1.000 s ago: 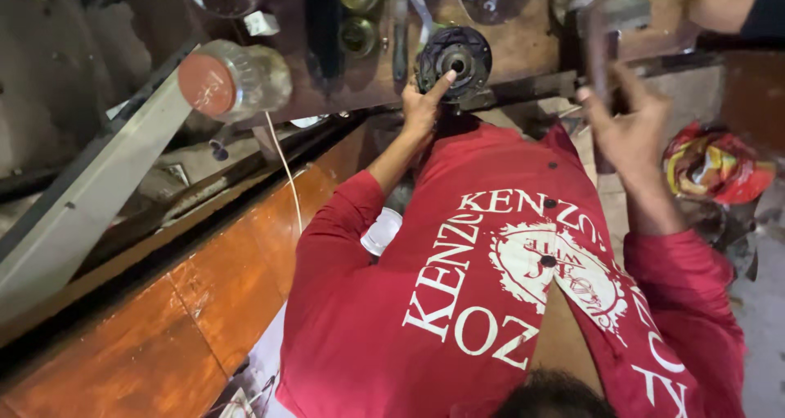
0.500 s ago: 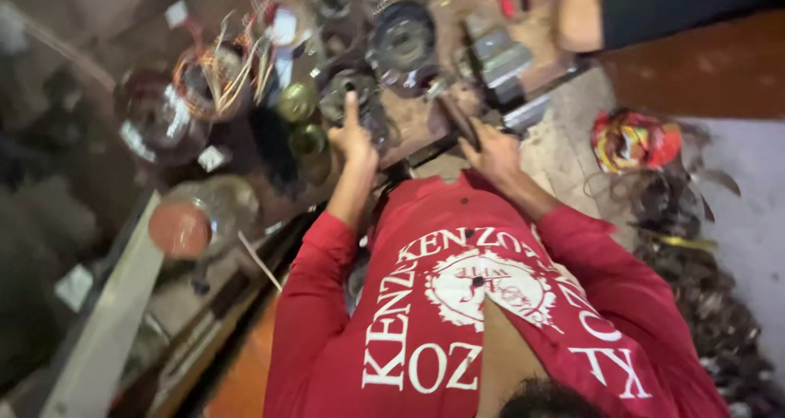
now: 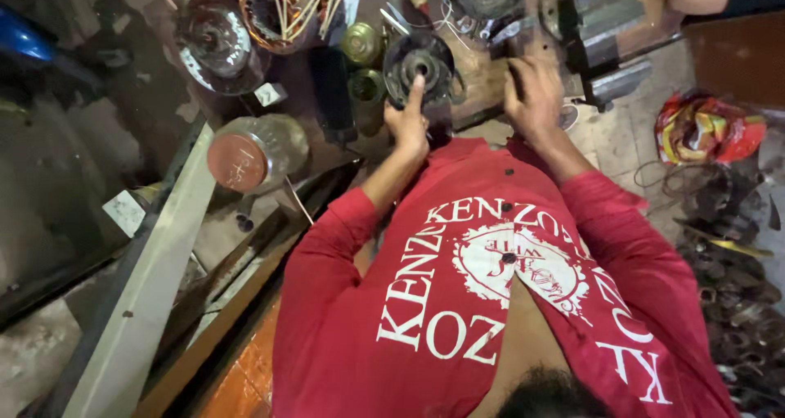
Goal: The person uses a hammer to repeatedly strike a cylindrical motor component held in their left hand. They rotate the component to hit different areas while working at a cluttered bench.
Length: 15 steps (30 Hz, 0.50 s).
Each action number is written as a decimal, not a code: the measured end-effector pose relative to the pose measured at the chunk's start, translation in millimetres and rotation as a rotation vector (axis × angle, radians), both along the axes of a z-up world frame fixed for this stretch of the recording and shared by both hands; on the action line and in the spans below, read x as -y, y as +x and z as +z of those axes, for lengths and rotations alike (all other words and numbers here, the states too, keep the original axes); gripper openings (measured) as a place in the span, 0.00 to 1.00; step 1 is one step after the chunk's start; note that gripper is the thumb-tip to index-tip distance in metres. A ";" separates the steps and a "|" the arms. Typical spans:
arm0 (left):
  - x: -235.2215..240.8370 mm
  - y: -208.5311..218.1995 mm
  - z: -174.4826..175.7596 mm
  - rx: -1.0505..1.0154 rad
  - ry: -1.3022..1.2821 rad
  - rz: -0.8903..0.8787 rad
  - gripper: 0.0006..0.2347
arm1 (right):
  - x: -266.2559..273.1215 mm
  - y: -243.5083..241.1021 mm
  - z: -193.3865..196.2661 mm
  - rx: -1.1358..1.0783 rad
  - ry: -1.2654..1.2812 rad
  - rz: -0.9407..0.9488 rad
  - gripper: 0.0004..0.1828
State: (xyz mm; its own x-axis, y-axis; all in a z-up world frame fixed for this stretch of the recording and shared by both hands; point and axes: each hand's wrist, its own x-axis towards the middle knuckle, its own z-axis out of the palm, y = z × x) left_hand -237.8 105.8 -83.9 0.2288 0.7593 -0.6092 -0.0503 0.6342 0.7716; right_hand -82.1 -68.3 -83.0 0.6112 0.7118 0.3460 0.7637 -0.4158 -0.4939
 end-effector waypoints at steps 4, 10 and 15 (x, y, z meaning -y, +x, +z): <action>4.9 -14.6 19.4 0.004 -0.082 0.024 0.15 | -86.4 18.4 30.3 0.011 0.082 0.299 0.23; 18.9 -38.5 20.3 0.034 -0.095 -0.003 0.16 | -198.0 33.9 -16.0 0.182 -0.294 0.267 0.28; 17.1 -46.5 21.7 0.002 -0.123 0.040 0.15 | -223.7 38.8 -38.0 0.309 -0.398 0.202 0.22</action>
State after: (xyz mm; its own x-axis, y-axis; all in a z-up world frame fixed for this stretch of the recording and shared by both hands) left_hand -284.3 88.7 -62.1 0.2011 0.6876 -0.6976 -0.0783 0.7212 0.6883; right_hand -43.3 155.4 -120.9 0.3611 0.9172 0.1682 0.9325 -0.3547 -0.0679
